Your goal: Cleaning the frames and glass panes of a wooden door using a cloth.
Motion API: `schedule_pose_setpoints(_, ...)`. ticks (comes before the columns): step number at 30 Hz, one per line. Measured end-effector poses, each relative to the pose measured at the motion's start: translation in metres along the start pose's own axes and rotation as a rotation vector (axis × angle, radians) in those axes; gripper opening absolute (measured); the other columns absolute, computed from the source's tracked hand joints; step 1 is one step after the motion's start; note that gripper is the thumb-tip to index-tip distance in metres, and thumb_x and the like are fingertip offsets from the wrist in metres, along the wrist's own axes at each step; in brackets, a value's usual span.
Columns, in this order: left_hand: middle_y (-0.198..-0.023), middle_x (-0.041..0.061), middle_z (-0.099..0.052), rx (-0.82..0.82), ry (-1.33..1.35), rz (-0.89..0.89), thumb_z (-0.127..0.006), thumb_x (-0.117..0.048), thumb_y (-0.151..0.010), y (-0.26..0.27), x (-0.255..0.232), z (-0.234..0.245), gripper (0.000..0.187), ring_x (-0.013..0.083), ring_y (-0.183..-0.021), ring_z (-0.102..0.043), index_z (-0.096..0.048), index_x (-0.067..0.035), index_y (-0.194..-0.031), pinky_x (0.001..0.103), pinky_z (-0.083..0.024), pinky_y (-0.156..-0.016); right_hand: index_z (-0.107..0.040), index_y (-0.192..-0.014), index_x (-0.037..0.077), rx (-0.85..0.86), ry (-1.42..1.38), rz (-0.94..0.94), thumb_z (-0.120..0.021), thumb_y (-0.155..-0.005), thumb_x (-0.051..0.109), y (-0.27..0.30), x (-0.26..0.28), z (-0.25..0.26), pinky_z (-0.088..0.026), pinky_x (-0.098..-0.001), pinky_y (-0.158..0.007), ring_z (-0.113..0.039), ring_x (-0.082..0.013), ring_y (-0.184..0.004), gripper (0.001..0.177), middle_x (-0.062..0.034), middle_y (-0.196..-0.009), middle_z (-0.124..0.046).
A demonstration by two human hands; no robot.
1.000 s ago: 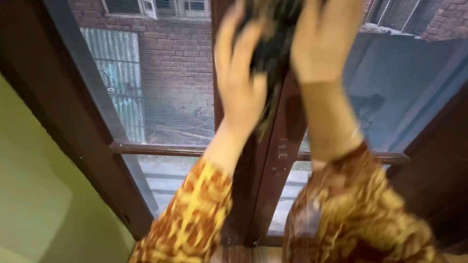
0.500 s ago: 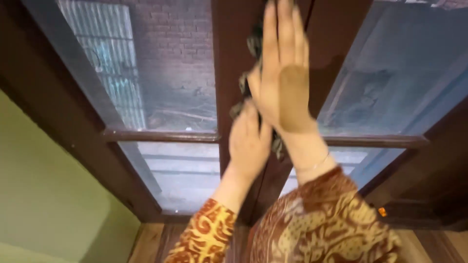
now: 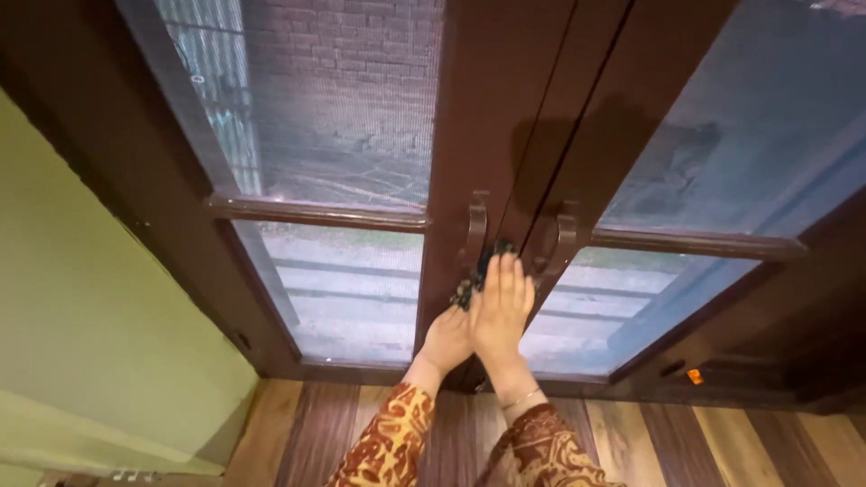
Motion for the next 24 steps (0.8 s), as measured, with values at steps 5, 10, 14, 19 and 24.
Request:
schedule_pose_setpoints(5,-0.107,0.014,-0.069,0.367,0.161,0.079,-0.062,-0.014,-0.091,0.088,-0.002,-0.069,0.034,0.0328,-0.101,-0.068,-0.067,0.001,-0.121,0.044,-0.052,-0.098,-0.058,-0.145,0.011,0.098,-0.212,0.062,-0.062,-0.088,0.002,0.036,-0.004,-0.022,-0.040,-0.0471,-0.117,-0.048,-0.0330,-0.138,0.057,-0.0099,-0.149,-0.056)
schedule_pose_setpoints(10,-0.124,0.020,-0.066,-0.084,0.705,0.442,-0.056,-0.012,-0.100,-0.049,0.023,0.050,0.031,0.0377,-0.116,-0.064,-0.062,0.000,-0.128,0.044,-0.049,-0.103,-0.058,-0.140,0.006,-0.280,-0.390,-0.061,-0.059,-0.092,0.000,-0.045,0.025,0.065,-0.037,-0.0482,-0.119,-0.047,-0.0350,-0.139,0.048,-0.0153,-0.148,-0.052)
schedule_pose_setpoints(14,-0.116,0.016,-0.072,-0.021,0.783,0.356,-0.072,-0.020,-0.093,-0.063,0.035,0.043,0.035,0.0341,-0.109,-0.068,-0.067,-0.004,-0.123,0.041,-0.053,-0.094,-0.060,-0.139,0.003,-0.150,-0.287,0.082,-0.059,-0.096,0.001,-0.113,0.082,0.098,-0.040,-0.0469,-0.116,-0.051,-0.0322,-0.136,0.043,-0.0153,-0.145,-0.056)
schedule_pose_setpoints(19,-0.124,0.015,-0.069,0.093,0.096,0.164,-0.068,-0.018,-0.095,-0.063,0.016,0.055,0.041,0.0290,-0.114,-0.068,-0.063,-0.001,-0.132,0.035,-0.054,-0.097,-0.065,-0.131,0.003,-0.039,-0.005,0.313,-0.057,-0.090,0.008,-0.083,0.121,0.060,-0.046,-0.0436,-0.105,-0.060,-0.0283,-0.125,0.043,-0.0098,-0.138,-0.063)
schedule_pose_setpoints(24,-0.119,0.013,-0.069,0.340,0.059,0.211,-0.065,-0.021,-0.097,0.002,0.037,-0.016,0.035,0.0276,-0.110,-0.068,-0.066,-0.004,-0.127,0.036,-0.053,-0.092,-0.065,-0.134,-0.001,-0.015,0.028,0.216,-0.055,-0.091,0.006,-0.059,0.115,0.035,-0.048,-0.0397,-0.100,-0.061,-0.0291,-0.126,0.045,-0.0117,-0.141,-0.062)
Point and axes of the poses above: each hand's wrist, its own y-axis away from the middle knuckle, its own z-axis out of the back of the hand, x = y × z, the point moved 10 cm from there along -y, towards the middle knuckle
